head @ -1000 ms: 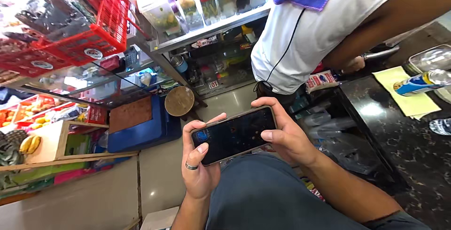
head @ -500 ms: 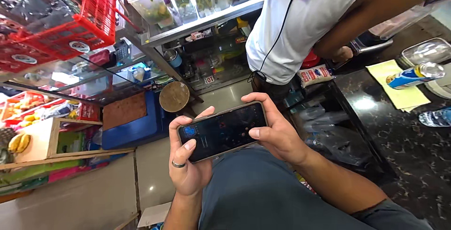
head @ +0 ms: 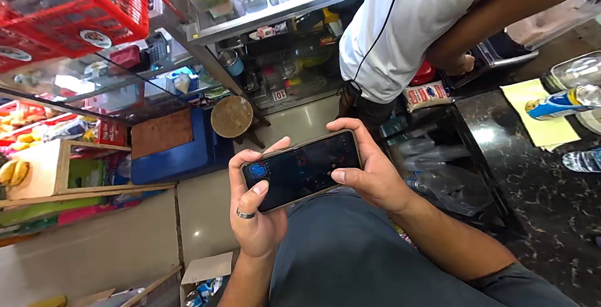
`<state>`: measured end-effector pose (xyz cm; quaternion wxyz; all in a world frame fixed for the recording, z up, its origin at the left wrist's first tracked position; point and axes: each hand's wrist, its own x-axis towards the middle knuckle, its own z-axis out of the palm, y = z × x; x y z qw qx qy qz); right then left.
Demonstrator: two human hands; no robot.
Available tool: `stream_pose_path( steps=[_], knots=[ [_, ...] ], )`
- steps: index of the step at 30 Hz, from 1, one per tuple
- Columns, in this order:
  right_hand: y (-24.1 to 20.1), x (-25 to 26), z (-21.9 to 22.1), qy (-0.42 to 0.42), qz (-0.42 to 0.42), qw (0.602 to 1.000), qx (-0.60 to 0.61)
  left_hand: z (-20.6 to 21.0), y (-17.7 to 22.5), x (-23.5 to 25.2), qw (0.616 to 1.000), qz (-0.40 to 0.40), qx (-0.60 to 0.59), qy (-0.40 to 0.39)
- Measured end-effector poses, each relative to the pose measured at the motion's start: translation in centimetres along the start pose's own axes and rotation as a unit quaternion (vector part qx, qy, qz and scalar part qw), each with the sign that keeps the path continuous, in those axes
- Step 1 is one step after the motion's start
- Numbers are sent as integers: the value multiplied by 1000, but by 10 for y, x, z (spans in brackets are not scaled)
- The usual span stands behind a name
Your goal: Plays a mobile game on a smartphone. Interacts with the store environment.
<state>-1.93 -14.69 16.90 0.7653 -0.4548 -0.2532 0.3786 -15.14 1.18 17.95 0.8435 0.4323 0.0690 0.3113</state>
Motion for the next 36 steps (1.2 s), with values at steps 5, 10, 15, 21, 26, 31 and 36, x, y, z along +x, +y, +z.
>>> stream_pose_path(
  steps=[5, 10, 15, 21, 26, 31, 36],
  knots=[
    [0, 1, 4, 25, 3, 999, -39, -1, -1, -1, 1000, 11, 3, -7],
    [2, -1, -5, 14, -2, 1000, 16, -1, -7, -3, 1000, 9, -3, -19],
    [2, -1, 0, 136, 3, 991, 10, 3, -14, -6, 995, 50, 36, -81],
    [2, -8, -5, 106, -5, 994, 16, 7, -17, -6, 1000, -9, 1, -20],
    [4, -9, -3, 120, -17, 993, -1, 9, -16, -8, 999, -22, -30, -7],
    [3, -11, -2, 133, -4, 991, 16, 13, -15, -10, 999, -23, -28, -8],
    [1, -13, -2, 139, -12, 990, 18, 14, -15, -14, 999, -23, -28, -23]
  ],
)
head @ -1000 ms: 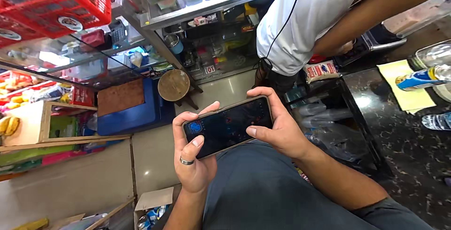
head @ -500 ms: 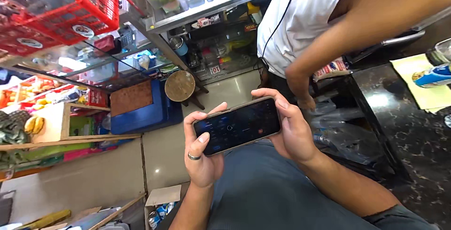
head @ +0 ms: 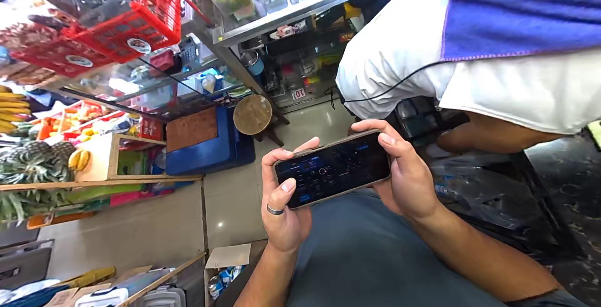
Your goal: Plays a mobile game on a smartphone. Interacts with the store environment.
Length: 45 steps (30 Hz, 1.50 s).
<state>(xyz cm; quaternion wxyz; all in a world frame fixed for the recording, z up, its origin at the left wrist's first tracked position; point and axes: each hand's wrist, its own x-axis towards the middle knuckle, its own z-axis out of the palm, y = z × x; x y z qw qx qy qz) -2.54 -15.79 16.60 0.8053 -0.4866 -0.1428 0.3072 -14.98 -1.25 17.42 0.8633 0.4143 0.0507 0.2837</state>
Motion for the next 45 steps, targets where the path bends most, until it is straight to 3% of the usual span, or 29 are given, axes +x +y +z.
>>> stream_pose_path(
  steps=[10, 20, 38, 45],
  knots=[
    [-7, -2, 1, 6, 12, 1000, 7, -4, 4, -1, 999, -21, 0, -42],
    [-9, -3, 5, 5, 7, 1000, -12, -1, 9, -4, 997, -13, 74, 2],
    [-15, 0, 5, -2, 4, 1000, -30, 3, 10, -1, 994, -30, 101, 0],
    [-14, -2, 5, -1, -6, 999, -54, 9, 6, 1, 991, -15, 122, 55]
  ],
)
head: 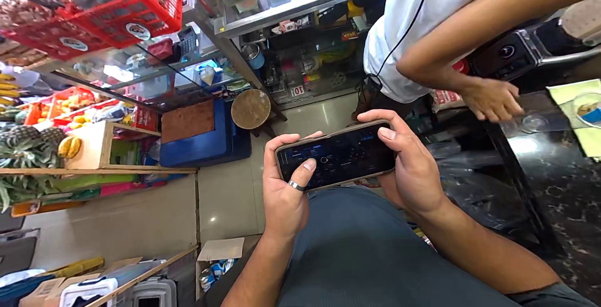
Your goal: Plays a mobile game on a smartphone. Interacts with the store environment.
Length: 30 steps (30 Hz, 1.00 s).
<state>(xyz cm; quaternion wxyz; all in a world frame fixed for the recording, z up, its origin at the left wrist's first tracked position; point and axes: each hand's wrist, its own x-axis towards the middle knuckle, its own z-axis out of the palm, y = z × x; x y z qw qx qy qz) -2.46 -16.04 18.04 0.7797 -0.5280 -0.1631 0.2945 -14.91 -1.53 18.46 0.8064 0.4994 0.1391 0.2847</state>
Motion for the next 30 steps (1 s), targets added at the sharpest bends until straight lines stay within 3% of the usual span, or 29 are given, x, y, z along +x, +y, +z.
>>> stream_pose_path(
  steps=[9, 16, 23, 27, 30],
  knots=[
    [2, 2, -1, -8, 5, 1000, 9, -8, -2, 0, 998, -18, -63, -26],
    [4, 4, 3, 31, 14, 999, 24, -8, -2, -4, 996, 14, -47, -72],
    [5, 0, -8, -75, -23, 997, 27, -17, -3, 2, 984, 5, -152, -97],
    [0, -1, -13, -81, -18, 995, 54, -18, -4, 1, 962, -12, -225, -152],
    [-2, -3, -15, -74, -25, 996, 43, -11, -7, -2, 968, -1, -197, -156]
  ],
)
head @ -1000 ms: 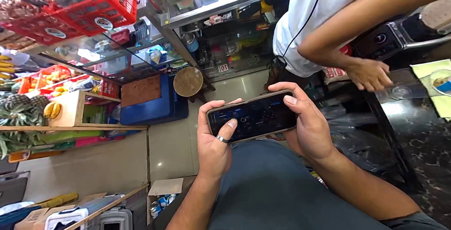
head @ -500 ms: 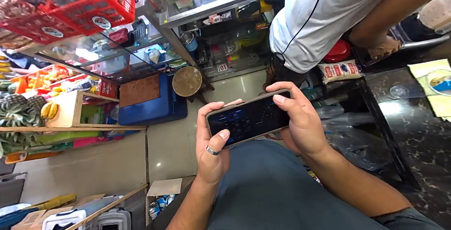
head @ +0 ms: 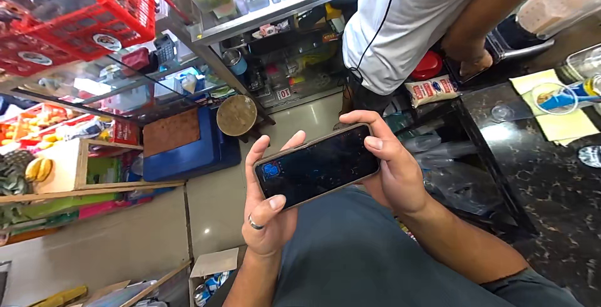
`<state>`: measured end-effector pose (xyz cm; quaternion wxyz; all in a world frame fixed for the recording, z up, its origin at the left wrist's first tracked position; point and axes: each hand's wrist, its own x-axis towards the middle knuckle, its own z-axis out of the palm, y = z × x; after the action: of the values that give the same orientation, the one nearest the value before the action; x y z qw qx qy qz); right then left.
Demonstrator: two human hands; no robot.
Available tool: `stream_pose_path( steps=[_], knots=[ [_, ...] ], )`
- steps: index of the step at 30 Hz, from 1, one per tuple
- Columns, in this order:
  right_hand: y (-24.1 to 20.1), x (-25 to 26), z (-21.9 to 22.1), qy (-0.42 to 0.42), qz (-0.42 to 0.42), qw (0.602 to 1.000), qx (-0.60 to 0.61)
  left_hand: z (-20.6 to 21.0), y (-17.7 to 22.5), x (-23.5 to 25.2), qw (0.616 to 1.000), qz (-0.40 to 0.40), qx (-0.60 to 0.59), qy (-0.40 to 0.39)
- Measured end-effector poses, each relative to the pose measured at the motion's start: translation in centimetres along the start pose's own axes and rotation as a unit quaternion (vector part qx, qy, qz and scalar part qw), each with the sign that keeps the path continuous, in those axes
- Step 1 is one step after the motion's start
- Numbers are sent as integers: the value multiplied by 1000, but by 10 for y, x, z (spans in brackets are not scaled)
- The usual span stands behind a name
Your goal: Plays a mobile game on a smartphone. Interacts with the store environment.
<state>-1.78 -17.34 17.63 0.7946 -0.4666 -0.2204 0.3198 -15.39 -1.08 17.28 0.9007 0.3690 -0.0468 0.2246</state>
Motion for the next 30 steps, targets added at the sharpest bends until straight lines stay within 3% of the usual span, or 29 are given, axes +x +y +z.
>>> stream_pose_path(
  steps=[6, 11, 14, 17, 30],
  knots=[
    [-1, -3, -2, 17, 8, 1000, 7, 5, -2, 1, 999, 1, 40, 20],
    [-2, -3, -4, 23, -4, 1000, 7, 2, -3, -1, 1000, 2, 1, -4],
    [0, 0, -3, 27, -14, 999, 18, 3, -3, -3, 999, -1, 38, -9],
    [6, 0, 0, 29, -23, 999, 21, 1, -3, -3, 997, 11, 82, 3],
    [9, -4, 5, -1, -30, 999, -33, 1, -3, -5, 996, 32, 51, 74]
  ],
)
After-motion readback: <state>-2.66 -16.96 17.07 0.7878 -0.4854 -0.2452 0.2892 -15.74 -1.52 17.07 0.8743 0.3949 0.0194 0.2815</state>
